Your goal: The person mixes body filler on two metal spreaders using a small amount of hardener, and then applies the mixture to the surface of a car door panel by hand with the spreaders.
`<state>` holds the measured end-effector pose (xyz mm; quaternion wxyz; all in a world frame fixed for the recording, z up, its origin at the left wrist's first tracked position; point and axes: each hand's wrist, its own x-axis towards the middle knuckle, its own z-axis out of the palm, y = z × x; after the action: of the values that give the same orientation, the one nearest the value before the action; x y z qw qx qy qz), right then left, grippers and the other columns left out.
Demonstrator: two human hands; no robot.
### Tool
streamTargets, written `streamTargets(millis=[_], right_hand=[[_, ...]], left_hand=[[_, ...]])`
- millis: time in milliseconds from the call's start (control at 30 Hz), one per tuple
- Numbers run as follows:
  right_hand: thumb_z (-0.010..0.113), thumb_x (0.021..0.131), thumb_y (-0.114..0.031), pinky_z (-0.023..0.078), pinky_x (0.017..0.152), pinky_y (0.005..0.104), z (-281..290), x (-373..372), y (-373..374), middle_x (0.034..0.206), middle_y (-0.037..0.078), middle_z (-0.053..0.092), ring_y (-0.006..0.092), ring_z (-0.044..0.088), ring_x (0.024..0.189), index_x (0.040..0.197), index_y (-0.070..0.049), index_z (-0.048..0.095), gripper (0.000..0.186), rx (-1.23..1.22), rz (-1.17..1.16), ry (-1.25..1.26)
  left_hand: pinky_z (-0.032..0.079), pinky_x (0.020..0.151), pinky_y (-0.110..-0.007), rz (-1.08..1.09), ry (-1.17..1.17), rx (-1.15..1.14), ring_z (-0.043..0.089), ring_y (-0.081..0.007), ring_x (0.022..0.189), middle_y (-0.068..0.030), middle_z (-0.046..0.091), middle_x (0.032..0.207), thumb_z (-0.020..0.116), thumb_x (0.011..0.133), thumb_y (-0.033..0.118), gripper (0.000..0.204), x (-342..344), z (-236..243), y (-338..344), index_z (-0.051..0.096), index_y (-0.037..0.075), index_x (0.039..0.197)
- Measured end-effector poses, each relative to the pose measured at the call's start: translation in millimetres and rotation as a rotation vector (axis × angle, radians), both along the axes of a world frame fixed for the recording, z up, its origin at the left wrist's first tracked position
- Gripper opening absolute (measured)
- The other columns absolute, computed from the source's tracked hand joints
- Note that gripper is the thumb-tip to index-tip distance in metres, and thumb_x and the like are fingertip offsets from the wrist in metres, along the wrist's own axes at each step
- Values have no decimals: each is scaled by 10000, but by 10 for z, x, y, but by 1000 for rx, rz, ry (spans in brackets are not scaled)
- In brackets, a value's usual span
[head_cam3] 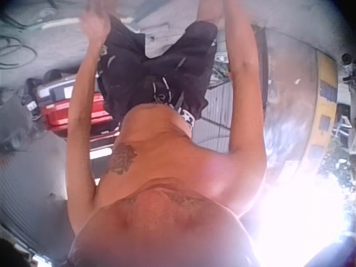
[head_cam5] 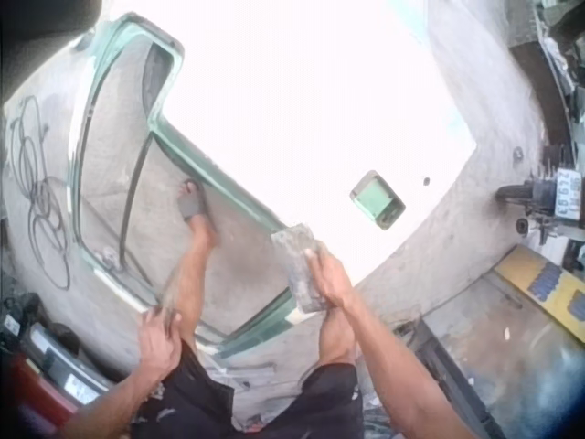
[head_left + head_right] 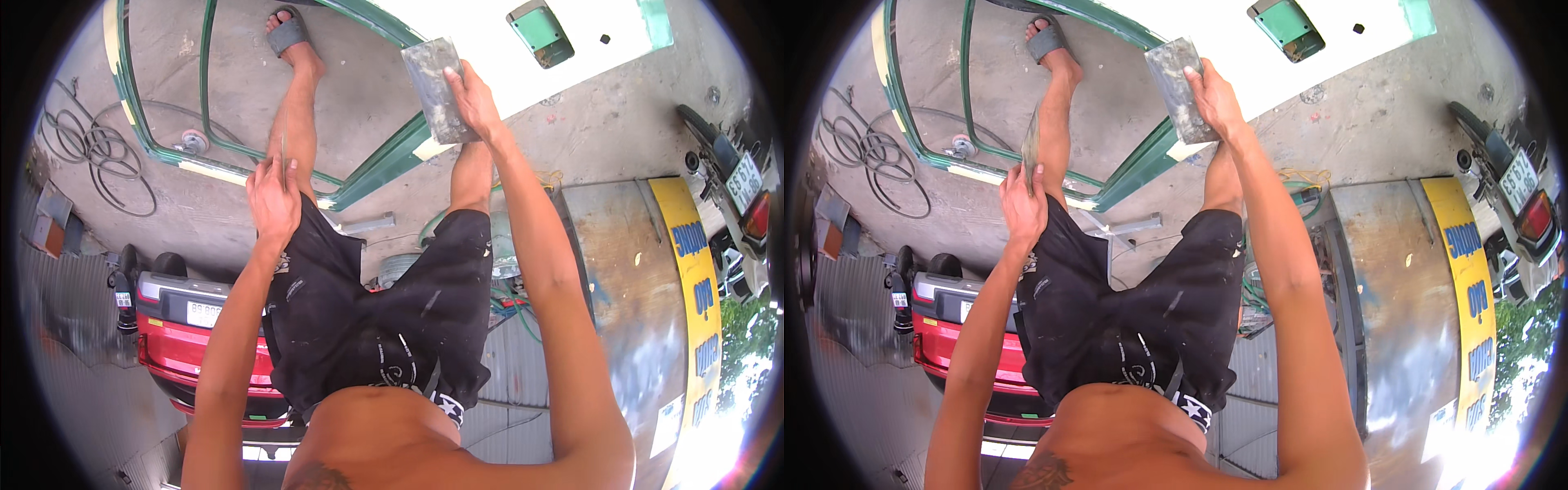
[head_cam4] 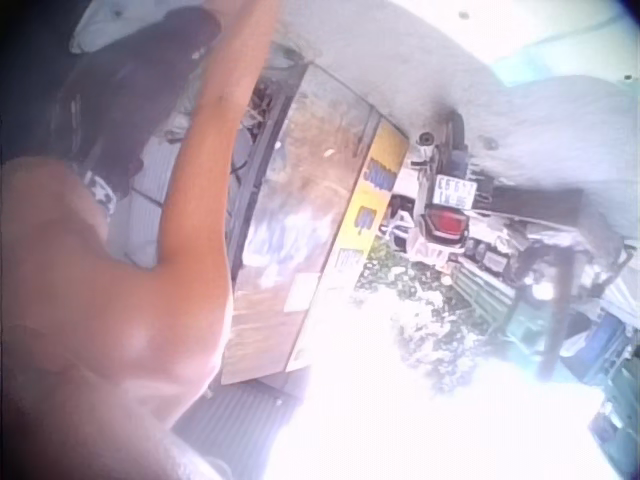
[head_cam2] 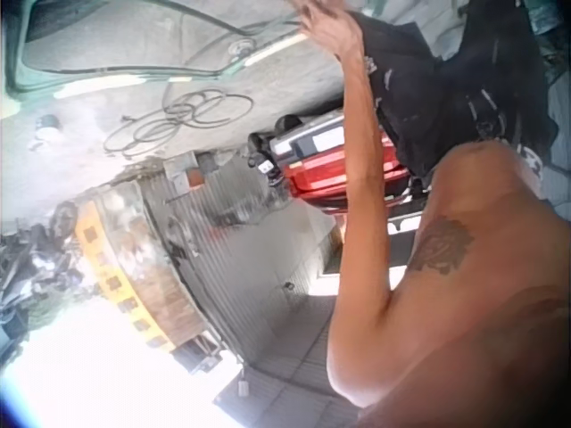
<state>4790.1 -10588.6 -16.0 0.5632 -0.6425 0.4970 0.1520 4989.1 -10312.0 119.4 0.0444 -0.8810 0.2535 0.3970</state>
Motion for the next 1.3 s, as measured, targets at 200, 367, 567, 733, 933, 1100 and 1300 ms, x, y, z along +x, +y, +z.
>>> streamTargets(millis=[200,367,567,733,933,1100,1300], right_hand=[[573,922,-418,485,709,453,-41,352,-37,785,236,650,405,632,758,1007,13,601,441,-57,150,95],[564,855,-260,479,739,448,-21,389,-35,787,216,655,397,629,777,971,-20,612,271,-102,158,123],[595,857,-266,489,745,394,34,-505,-17,870,218,665,378,639,814,1066,-34,625,313,-51,-53,94],[643,858,-356,487,749,400,31,-165,-91,859,199,673,367,642,806,1059,-32,631,382,-38,50,206],[659,858,-355,485,751,395,-124,-305,5,855,197,682,343,639,776,1052,-13,648,394,-183,60,181],[640,867,-280,478,759,355,22,-508,36,880,177,694,263,630,772,1037,6,659,333,5,-251,128],[641,866,-281,482,760,360,-10,436,-31,867,160,698,250,638,779,1035,7,661,334,31,-116,124]], left_hand=[[345,986,-436,18,-2,-14,537,-318,1111,-220,630,1068,454,992,288,426,-45,74,-55,569,-47,1228],[352,976,-424,-51,-28,-19,544,-301,1092,-188,643,1030,459,986,281,428,-47,35,-4,536,3,1302],[368,957,-411,-24,-31,-71,553,-304,1058,-186,633,1013,448,985,273,440,-30,41,-45,459,154,1409],[371,958,-411,-20,-37,-55,552,-312,1052,-192,622,1044,443,986,286,445,-49,34,-23,456,162,1414],[371,963,-412,-29,-42,-43,553,-313,1054,-189,623,1047,441,988,298,450,-26,56,-66,455,152,1413],[370,966,-407,-20,-37,-63,553,-312,1061,-190,627,1047,438,989,298,449,22,60,-28,460,140,1408],[347,1008,-427,54,41,-1,525,-367,1108,-225,602,1153,438,989,302,431,55,148,-120,559,-5,1268]])
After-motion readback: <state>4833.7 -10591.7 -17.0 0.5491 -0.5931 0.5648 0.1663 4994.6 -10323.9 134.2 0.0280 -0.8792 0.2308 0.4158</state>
